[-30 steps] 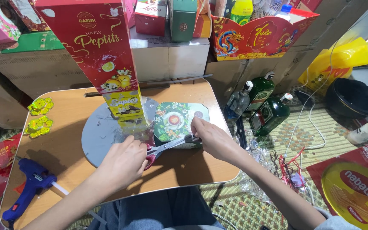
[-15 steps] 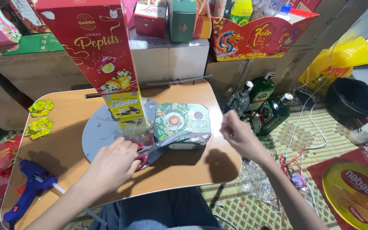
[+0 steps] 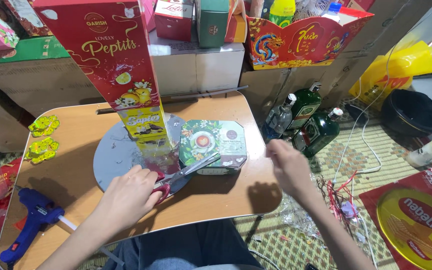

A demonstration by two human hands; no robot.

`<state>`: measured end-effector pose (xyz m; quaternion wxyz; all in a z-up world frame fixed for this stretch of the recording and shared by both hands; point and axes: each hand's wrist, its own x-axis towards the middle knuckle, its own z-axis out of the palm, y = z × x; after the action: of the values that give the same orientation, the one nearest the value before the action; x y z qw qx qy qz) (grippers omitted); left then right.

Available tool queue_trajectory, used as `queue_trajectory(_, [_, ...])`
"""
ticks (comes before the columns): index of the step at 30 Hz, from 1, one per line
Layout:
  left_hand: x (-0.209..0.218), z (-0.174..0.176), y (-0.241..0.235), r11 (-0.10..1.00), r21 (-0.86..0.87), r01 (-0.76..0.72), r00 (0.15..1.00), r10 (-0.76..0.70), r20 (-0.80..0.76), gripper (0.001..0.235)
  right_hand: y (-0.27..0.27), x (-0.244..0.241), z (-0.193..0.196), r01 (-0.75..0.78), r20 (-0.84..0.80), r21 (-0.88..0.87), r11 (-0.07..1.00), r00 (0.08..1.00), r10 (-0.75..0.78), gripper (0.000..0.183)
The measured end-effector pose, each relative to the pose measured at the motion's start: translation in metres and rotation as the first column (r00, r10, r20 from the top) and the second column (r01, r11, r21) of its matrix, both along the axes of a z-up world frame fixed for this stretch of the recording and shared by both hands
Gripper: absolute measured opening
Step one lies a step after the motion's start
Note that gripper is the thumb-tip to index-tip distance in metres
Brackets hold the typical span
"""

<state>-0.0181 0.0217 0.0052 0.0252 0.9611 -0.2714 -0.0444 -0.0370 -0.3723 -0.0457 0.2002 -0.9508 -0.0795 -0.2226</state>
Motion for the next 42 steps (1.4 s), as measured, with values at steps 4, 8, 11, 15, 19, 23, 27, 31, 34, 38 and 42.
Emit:
queue_trajectory(4, [-0.003, -0.005, 0.003, 0.999, -0.028, 0.016, 0.999, -0.015, 0.035, 0.026, 0.050, -0.010, 0.018, -0.178, 0.002, 0.083, 0.981, 0.984, 0.178, 0.018])
queue_trajectory(8, [-0.002, -0.010, 0.009, 0.999, -0.044, -0.010, 1.000, 0.011, 0.019, 0.028, 0.077, -0.017, 0.029, -0.240, 0.096, 0.108, 0.965, 0.968, 0.230, 0.025])
queue_trajectory(11, [0.000, -0.011, 0.011, 0.998, -0.040, -0.057, 0.998, 0.056, -0.023, 0.027, 0.082, -0.013, 0.029, -0.237, 0.125, 0.095, 0.967, 0.967, 0.224, 0.030])
queue_trajectory(15, [0.002, -0.015, 0.015, 0.988, -0.027, -0.149, 0.987, 0.147, -0.056, 0.030, 0.086, -0.009, 0.041, -0.194, 0.012, 0.074, 0.978, 0.981, 0.194, 0.032])
queue_trajectory(19, [0.003, -0.026, 0.026, 0.982, -0.065, -0.178, 0.984, 0.178, -0.013, 0.039, 0.092, -0.010, 0.050, -0.140, -0.158, 0.057, 0.989, 0.976, 0.147, 0.027])
queue_trajectory(23, [0.000, -0.027, 0.033, 0.977, -0.058, -0.207, 0.978, 0.206, -0.035, 0.034, 0.089, -0.007, 0.050, -0.226, -0.274, -0.008, 0.974, 0.937, 0.215, 0.017])
queue_trajectory(27, [-0.004, -0.031, 0.042, 0.971, -0.098, -0.219, 0.976, 0.220, -0.010, 0.031, 0.085, -0.005, 0.050, -0.273, -0.251, 0.026, 0.962, 0.929, 0.271, 0.018])
queue_trajectory(31, [-0.007, -0.034, 0.052, 0.957, -0.116, -0.265, 0.964, 0.266, -0.005, 0.029, 0.081, -0.005, 0.046, -0.220, -0.301, 0.173, 0.960, 0.917, 0.264, 0.026])
queue_trajectory(34, [-0.007, -0.040, 0.064, 0.943, -0.126, -0.307, 0.948, 0.315, 0.049, 0.030, 0.065, -0.001, 0.024, -0.128, -0.292, 0.347, 0.929, 0.927, 0.237, 0.025])
queue_trajectory(38, [-0.005, -0.026, 0.072, 0.853, 0.169, -0.494, 0.854, 0.513, -0.091, 0.032, 0.032, -0.003, 0.004, -0.009, -0.256, 0.297, 0.955, 0.963, 0.088, 0.027])
queue_trajectory(42, [-0.003, -0.024, 0.091, 0.770, 0.326, -0.548, 0.795, 0.601, -0.084, 0.046, -0.003, -0.012, 0.004, 0.213, -0.270, 0.390, 0.896, 0.957, -0.109, 0.018])
